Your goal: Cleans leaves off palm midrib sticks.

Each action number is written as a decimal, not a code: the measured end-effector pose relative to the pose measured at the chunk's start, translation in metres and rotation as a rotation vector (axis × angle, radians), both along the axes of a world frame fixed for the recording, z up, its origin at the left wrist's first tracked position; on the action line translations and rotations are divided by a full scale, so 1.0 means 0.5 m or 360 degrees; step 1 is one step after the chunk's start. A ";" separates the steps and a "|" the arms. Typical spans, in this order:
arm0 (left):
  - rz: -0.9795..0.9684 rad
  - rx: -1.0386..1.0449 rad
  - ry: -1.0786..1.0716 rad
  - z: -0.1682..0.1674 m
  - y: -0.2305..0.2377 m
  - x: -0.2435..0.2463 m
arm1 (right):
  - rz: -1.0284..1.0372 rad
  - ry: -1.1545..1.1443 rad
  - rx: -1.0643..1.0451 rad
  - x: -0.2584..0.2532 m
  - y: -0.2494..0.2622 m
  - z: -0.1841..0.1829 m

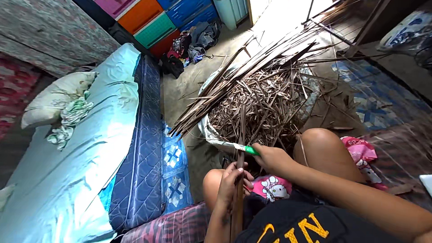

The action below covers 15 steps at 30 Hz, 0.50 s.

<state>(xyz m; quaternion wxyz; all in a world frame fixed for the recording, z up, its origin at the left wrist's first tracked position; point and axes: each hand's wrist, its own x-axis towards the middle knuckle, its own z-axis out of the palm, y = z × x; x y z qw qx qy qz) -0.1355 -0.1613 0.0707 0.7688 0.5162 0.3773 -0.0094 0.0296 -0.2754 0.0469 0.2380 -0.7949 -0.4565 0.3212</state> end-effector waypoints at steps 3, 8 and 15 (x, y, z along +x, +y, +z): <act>-0.0132 0.0027 0.0086 -0.008 -0.004 -0.027 | -0.0154 -0.0014 -0.0020 0.026 0.009 -0.009; 0.0024 0.0047 0.0030 -0.013 -0.007 -0.044 | 0.0083 0.0089 -0.0014 0.008 -0.001 0.010; 0.0045 0.0151 0.0038 0.000 -0.012 -0.029 | 0.0066 -0.0294 0.0096 -0.057 -0.018 -0.005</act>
